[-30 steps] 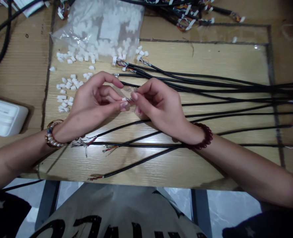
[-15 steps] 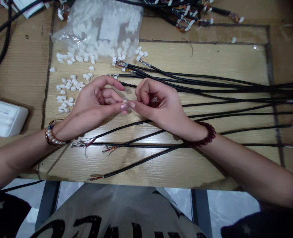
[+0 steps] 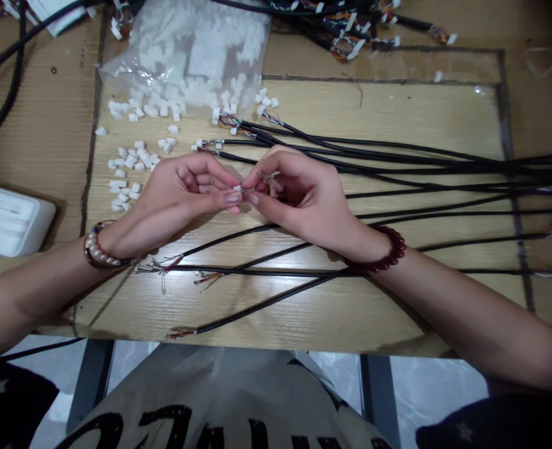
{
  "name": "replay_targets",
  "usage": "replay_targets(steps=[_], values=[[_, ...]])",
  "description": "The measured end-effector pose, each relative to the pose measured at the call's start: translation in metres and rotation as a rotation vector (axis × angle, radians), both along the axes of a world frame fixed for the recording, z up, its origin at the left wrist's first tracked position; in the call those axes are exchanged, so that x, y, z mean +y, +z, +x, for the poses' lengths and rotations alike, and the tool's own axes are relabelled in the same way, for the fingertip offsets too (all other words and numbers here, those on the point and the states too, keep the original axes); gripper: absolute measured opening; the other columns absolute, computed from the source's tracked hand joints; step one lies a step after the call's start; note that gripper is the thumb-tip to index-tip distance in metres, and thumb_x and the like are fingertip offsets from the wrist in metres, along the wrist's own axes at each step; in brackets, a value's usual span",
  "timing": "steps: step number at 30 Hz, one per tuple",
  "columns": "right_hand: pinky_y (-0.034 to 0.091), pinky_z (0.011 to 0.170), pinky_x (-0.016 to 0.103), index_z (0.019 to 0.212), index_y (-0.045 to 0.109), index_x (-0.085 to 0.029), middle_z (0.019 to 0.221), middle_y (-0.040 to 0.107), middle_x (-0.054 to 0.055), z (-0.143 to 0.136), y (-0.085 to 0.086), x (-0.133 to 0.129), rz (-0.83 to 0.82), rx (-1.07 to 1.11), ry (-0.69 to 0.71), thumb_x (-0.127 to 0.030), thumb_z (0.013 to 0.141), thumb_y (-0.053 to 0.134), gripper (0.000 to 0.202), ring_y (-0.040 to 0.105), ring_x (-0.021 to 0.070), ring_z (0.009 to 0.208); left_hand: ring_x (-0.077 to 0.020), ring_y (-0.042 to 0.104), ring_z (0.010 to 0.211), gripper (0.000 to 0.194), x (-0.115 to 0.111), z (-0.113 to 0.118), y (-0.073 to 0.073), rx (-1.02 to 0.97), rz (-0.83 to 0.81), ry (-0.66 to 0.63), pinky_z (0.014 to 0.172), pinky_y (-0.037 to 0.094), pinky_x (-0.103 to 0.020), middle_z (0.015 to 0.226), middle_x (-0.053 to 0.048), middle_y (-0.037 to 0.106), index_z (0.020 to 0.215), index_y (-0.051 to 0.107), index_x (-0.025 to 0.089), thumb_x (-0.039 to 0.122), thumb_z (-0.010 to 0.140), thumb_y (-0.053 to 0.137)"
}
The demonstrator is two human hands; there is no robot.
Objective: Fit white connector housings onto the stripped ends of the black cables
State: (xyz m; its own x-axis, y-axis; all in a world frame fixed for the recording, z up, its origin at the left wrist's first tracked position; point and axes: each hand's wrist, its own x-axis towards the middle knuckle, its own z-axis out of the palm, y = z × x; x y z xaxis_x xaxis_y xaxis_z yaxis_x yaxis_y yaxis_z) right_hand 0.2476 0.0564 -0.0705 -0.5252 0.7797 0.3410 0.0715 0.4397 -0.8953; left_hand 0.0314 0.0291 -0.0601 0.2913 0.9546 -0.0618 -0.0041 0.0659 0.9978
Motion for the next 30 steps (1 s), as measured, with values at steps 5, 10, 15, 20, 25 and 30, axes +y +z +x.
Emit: replay_targets(steps=[5, 10, 15, 20, 25, 30], values=[[0.046, 0.056, 0.025, 0.091, 0.065, -0.018, 0.093, 0.067, 0.004, 0.001, -0.002, 0.000, 0.179, -0.051, -0.065, -0.027, 0.093, 0.070, 0.010, 0.056, 0.0102, 0.066, -0.0200, 0.082, 0.079, 0.018, 0.001, -0.001, -0.002, 0.003, -0.004, -0.002, 0.078, 0.072, -0.032, 0.085, -0.001, 0.082, 0.087, 0.078, 0.024, 0.032, 0.079, 0.092], [0.052, 0.061, 0.026, 0.093, 0.065, -0.018, 0.086, 0.067, 0.004, 0.003, -0.002, -0.003, 0.438, -0.195, -0.117, -0.024, 0.098, 0.063, 0.008, 0.062, 0.0132, 0.072, -0.0180, 0.080, 0.075, 0.020, 0.000, 0.002, 0.003, 0.046, 0.007, 0.032, 0.076, 0.071, -0.031, 0.082, 0.000, 0.081, 0.083, 0.078, 0.025, 0.030, 0.074, 0.095], [0.053, 0.063, 0.027, 0.096, 0.066, -0.020, 0.090, 0.070, 0.004, 0.003, -0.001, -0.009, 0.501, -0.311, -0.156, -0.027, 0.099, 0.061, 0.009, 0.063, 0.0137, 0.072, -0.0200, 0.080, 0.076, 0.026, 0.000, 0.002, 0.004, 0.094, 0.056, 0.030, 0.076, 0.071, -0.035, 0.086, 0.000, 0.082, 0.080, 0.075, 0.025, 0.036, 0.071, 0.097], [0.052, 0.065, 0.027, 0.088, 0.063, -0.019, 0.084, 0.068, 0.003, -0.001, -0.002, -0.010, 0.448, -0.225, -0.192, -0.026, 0.099, 0.062, 0.013, 0.062, 0.0131, 0.071, -0.0201, 0.080, 0.076, 0.029, -0.001, 0.004, 0.002, 0.133, 0.094, 0.034, 0.075, 0.071, -0.038, 0.083, 0.001, 0.081, 0.077, 0.071, 0.026, 0.041, 0.073, 0.095], [0.044, 0.061, 0.027, 0.076, 0.057, -0.020, 0.073, 0.061, 0.000, -0.004, -0.002, -0.007, 0.234, -0.096, -0.194, -0.025, 0.094, 0.066, 0.021, 0.054, 0.0120, 0.066, -0.0199, 0.079, 0.077, 0.025, -0.008, 0.007, 0.002, 0.247, 0.246, 0.130, 0.069, 0.069, -0.035, 0.080, 0.002, 0.081, 0.071, 0.072, 0.026, 0.041, 0.078, 0.091], [0.036, 0.053, 0.026, 0.075, 0.060, -0.019, 0.070, 0.057, -0.001, -0.001, -0.001, -0.005, 0.004, -0.005, -0.106, -0.033, 0.094, 0.071, 0.026, 0.047, 0.0102, 0.060, -0.0196, 0.077, 0.079, 0.019, -0.012, 0.001, 0.009, 0.368, 0.357, 0.057, 0.069, 0.064, -0.033, 0.085, -0.001, 0.081, 0.080, 0.077, 0.026, 0.041, 0.090, 0.080]])
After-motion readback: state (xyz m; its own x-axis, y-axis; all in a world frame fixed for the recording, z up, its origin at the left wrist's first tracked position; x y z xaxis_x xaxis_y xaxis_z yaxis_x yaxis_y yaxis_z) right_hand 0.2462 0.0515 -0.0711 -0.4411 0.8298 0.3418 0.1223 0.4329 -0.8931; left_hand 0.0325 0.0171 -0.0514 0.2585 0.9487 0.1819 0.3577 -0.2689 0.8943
